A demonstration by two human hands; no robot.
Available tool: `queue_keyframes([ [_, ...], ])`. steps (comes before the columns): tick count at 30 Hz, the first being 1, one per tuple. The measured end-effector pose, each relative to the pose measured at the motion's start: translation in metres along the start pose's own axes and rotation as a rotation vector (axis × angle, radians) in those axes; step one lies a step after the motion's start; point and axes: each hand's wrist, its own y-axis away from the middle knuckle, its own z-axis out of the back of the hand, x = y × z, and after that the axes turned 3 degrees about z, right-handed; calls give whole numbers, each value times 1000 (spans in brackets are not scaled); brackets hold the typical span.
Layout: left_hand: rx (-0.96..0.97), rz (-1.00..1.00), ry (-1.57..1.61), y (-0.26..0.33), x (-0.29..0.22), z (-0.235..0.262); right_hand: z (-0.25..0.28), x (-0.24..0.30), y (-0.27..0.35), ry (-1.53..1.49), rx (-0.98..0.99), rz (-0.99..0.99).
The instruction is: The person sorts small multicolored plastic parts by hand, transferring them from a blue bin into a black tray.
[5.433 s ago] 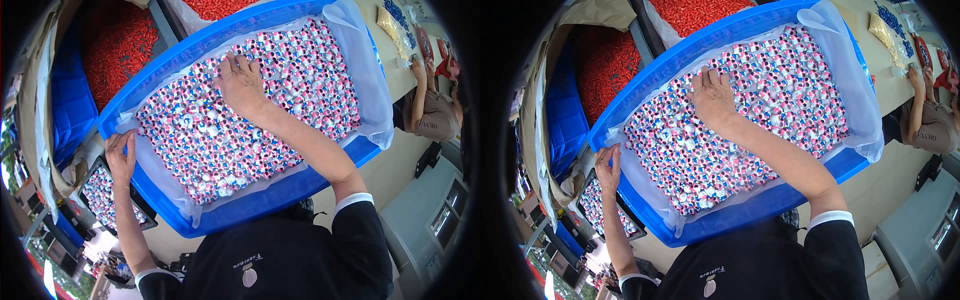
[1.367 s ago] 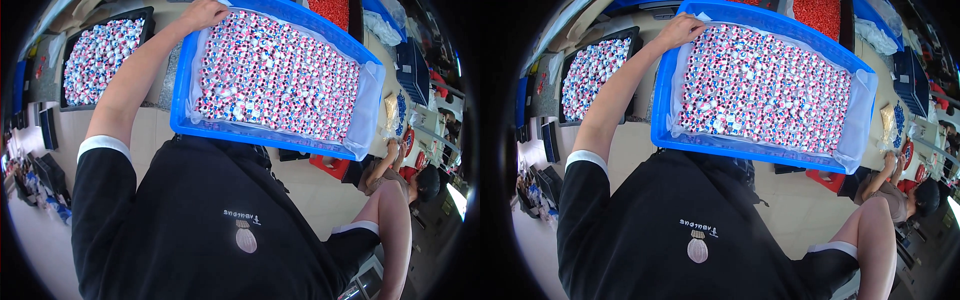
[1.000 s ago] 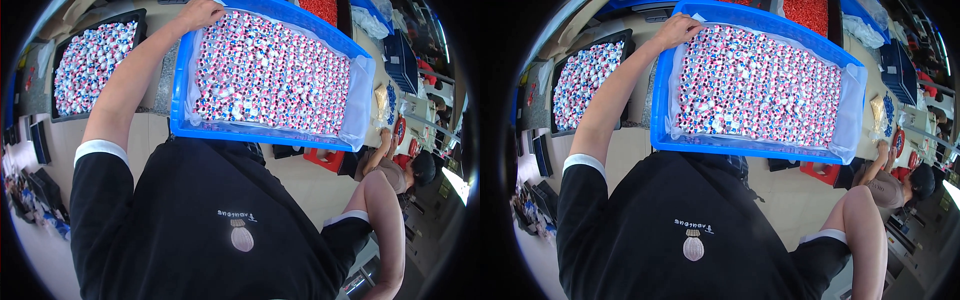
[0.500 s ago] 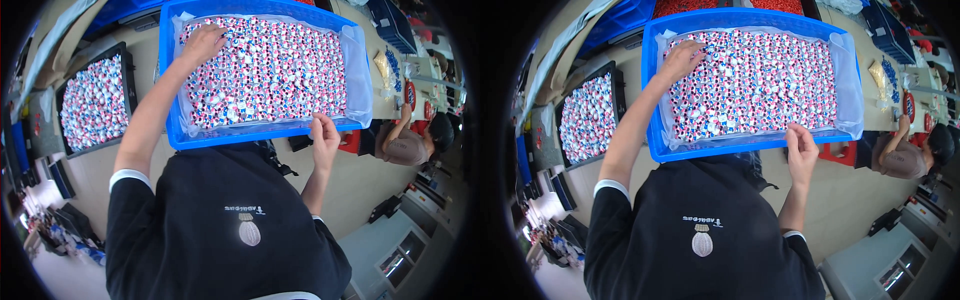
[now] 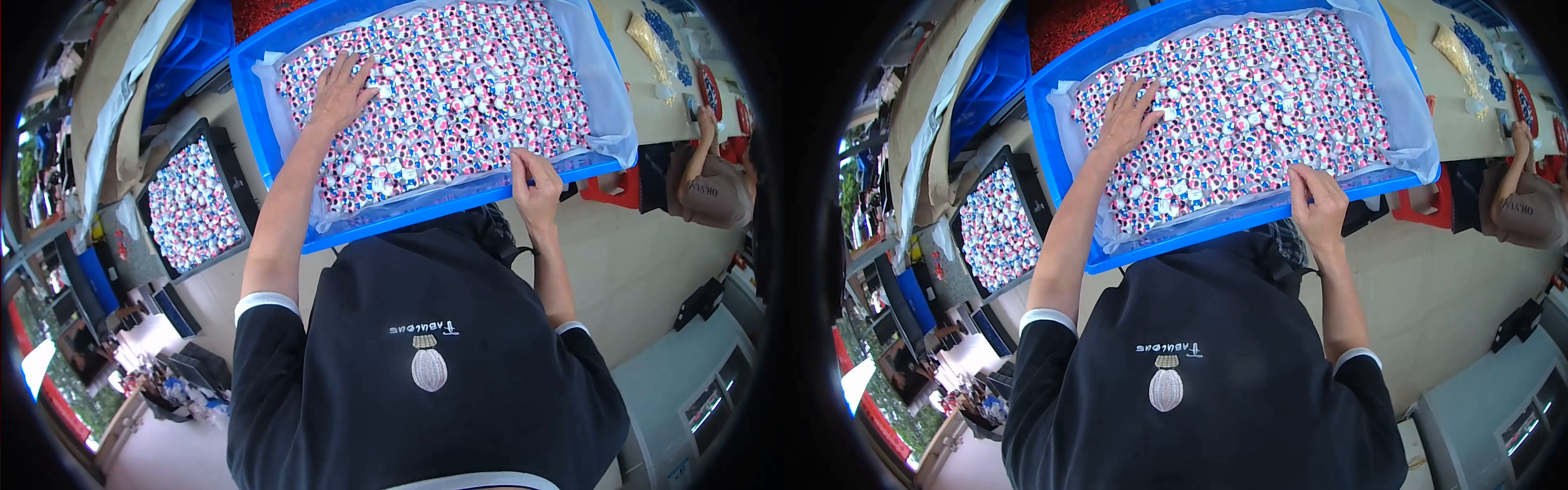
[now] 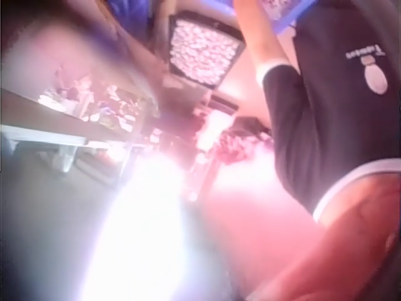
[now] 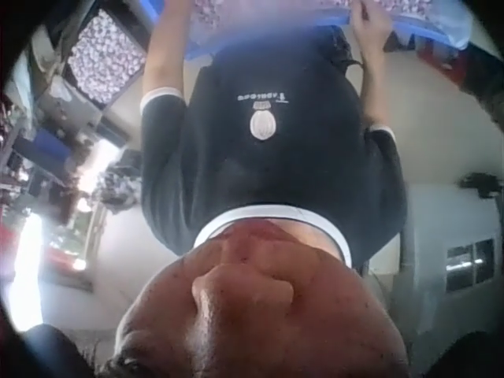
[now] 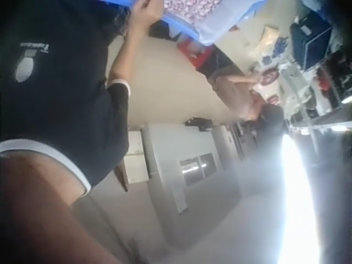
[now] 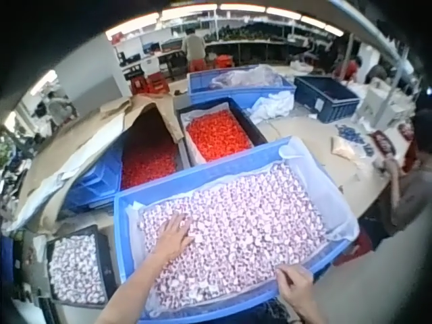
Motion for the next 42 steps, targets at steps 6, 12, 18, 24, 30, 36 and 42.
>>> queue_keyframes([
  [6,23,20,-22,2,-2,-3,-7,-8,1,17,-17,-36],
  [12,38,22,-45,1,-3,-1,-13,-11,0,60,-62,4],
  [18,48,23,-40,1,-4,-1,-11,-11,0,68,-71,34],
  [24,50,23,-37,2,-2,-2,-12,-10,1,75,-58,28],
  [30,56,31,-46,2,-2,-1,-12,-11,0,66,-49,23],
  [36,58,34,-41,0,-5,-1,-8,-9,-1,116,-20,-5],
  [42,55,29,-41,1,-5,0,-9,-9,-1,100,-41,-1],
])
